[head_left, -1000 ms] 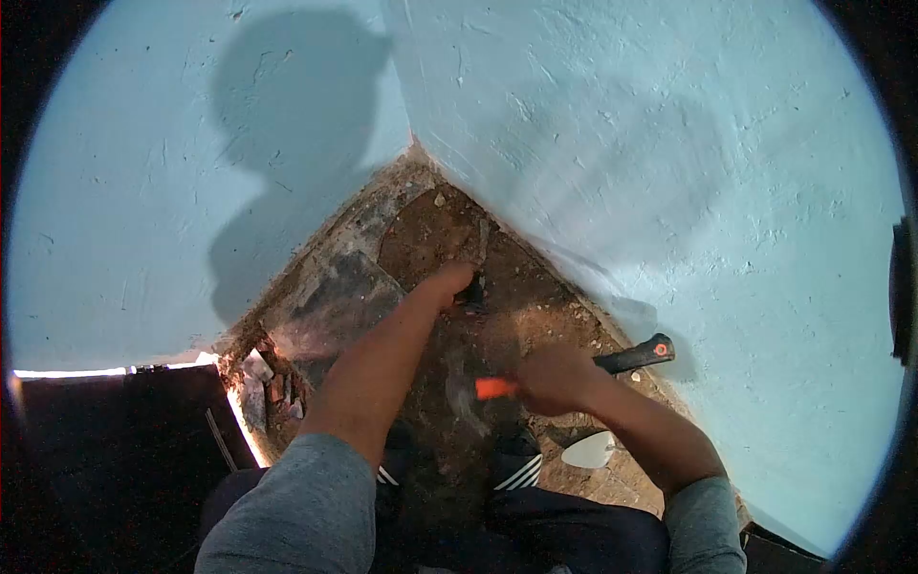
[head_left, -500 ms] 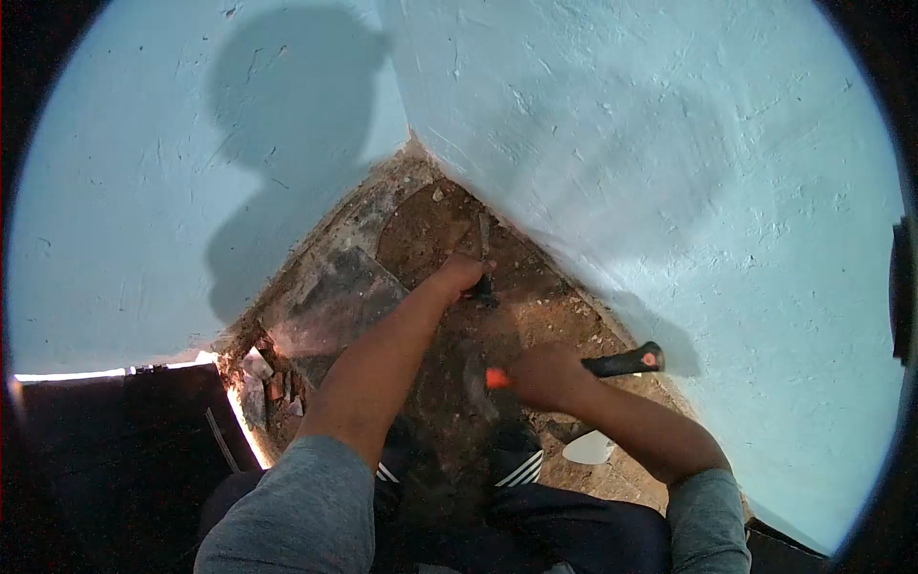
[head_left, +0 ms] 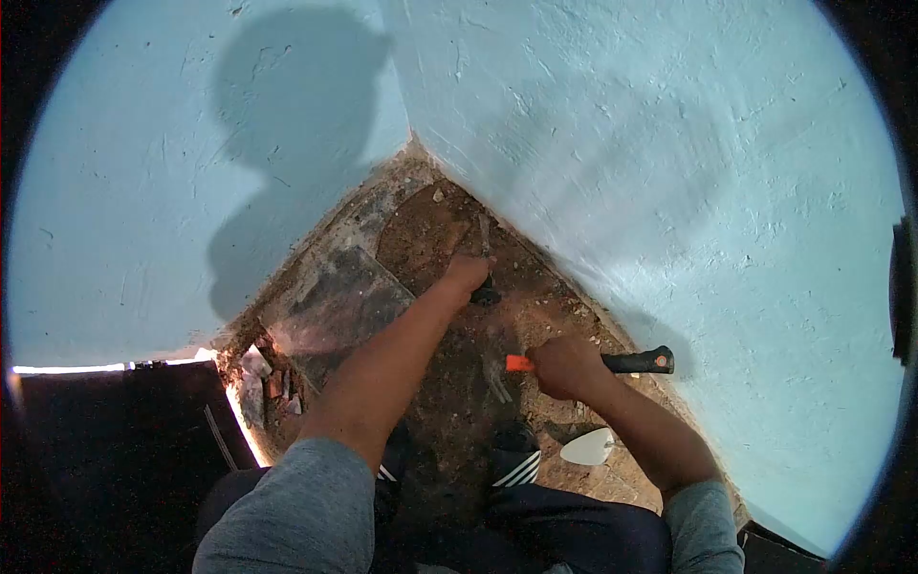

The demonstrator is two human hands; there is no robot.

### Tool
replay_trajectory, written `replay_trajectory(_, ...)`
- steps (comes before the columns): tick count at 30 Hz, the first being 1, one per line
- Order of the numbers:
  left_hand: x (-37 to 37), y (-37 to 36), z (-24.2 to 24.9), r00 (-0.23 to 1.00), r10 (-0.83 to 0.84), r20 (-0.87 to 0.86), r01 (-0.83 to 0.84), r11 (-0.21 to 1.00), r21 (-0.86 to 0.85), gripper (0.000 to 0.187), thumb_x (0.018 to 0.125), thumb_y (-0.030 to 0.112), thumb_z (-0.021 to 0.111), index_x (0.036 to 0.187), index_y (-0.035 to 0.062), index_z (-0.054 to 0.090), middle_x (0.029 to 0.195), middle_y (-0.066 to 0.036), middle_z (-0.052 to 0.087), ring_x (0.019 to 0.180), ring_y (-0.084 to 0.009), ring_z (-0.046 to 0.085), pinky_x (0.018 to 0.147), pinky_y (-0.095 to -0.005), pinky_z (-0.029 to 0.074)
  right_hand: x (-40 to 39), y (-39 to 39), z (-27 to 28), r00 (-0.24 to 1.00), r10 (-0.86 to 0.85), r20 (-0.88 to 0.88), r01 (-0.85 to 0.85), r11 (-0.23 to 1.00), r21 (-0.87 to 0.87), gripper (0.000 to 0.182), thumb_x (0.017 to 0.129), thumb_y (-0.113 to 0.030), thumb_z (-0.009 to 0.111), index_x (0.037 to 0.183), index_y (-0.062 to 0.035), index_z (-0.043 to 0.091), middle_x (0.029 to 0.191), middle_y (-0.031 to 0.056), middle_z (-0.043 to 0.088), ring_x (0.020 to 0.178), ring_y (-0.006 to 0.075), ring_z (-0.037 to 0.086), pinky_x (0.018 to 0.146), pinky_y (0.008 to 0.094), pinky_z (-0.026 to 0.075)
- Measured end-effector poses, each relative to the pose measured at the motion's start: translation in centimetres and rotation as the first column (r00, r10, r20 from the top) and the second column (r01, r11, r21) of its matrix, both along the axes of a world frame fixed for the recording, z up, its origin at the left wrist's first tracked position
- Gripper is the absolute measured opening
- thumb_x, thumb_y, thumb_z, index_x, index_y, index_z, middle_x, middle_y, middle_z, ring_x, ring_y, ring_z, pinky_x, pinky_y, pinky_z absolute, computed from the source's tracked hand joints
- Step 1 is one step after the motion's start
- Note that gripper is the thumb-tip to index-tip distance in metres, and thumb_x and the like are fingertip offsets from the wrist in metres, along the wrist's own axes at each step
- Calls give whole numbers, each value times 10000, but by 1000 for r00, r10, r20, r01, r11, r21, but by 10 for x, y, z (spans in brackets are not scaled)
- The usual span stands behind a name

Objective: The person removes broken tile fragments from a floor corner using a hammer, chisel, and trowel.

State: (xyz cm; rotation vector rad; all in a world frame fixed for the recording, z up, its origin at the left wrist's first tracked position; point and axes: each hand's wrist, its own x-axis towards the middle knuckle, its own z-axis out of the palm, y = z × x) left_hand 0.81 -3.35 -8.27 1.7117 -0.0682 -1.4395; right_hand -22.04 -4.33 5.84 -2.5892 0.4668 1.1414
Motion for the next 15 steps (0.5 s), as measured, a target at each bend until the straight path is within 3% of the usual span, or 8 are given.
replay_trajectory(2,-2,6,-7,914,227,-335,-271,958,-92,297,919,293,666,968,2,641,773,-90,609,648,-234,601,613,-404,510,-1,7,6,999,37,27,-38,999,26,221,844,-210,607,1027,-107,674,874,144,701,853,340,692,722,477,547)
replay_trajectory(5,-16,17,12,910,314,-272,-341,938,-60,234,930,259,638,992,34,632,771,-77,597,639,-235,593,609,-421,524,-2,18,15,998,14,65,-20,995,97,198,865,-209,613,991,-74,686,854,146,704,816,323,698,689,466,554)
replay_trajectory(8,-35,14,0,954,263,-143,-281,951,-126,272,938,270,605,1026,13,616,858,-136,656,736,-314,648,703,-472,541,0,17,30,998,-52,37,47,991,126,230,855,-207,608,1031,-77,679,862,151,701,840,336,695,709,481,549)
replay_trajectory(9,-44,15,-32,976,73,206,-53,993,-102,299,940,281,595,1063,9,609,925,-165,659,816,-345,647,746,-477,535,1,17,33,997,-77,16,74,988,135,258,845,-207,604,1062,-87,672,871,153,698,861,348,691,727,492,545)
replay_trajectory(10,-53,16,-83,844,-136,519,158,987,1,329,942,292,585,1100,4,602,992,-194,663,896,-375,645,789,-482,529,-2,16,27,998,-60,17,57,989,135,259,844,-205,602,1063,-84,672,872,154,698,863,350,691,729,494,544)
replay_trajectory(12,-64,31,-102,565,-379,733,405,901,154,397,941,317,573,1177,-2,576,1124,-237,642,1043,-421,609,862,-485,512,-8,14,10,999,-21,27,17,991,130,262,844,-202,599,1064,-78,671,873,156,698,865,354,690,733,500,543)
replay_trajectory(13,-68,40,-91,544,-426,723,489,861,139,437,938,332,570,1217,-4,557,1188,-251,617,1109,-437,575,891,-483,501,-5,14,11,1000,-2,31,-2,993,117,242,856,-208,603,1041,-70,675,854,154,699,842,343,693,712,487,548)
replay_trajectory(15,-68,44,-92,558,-393,731,504,860,78,496,934,358,570,1273,-2,532,1252,-250,594,1177,-433,544,918,-480,490,1,14,11,999,32,34,-35,995,93,214,881,-220,609,995,-54,683,814,150,699,795,323,700,668,461,556)
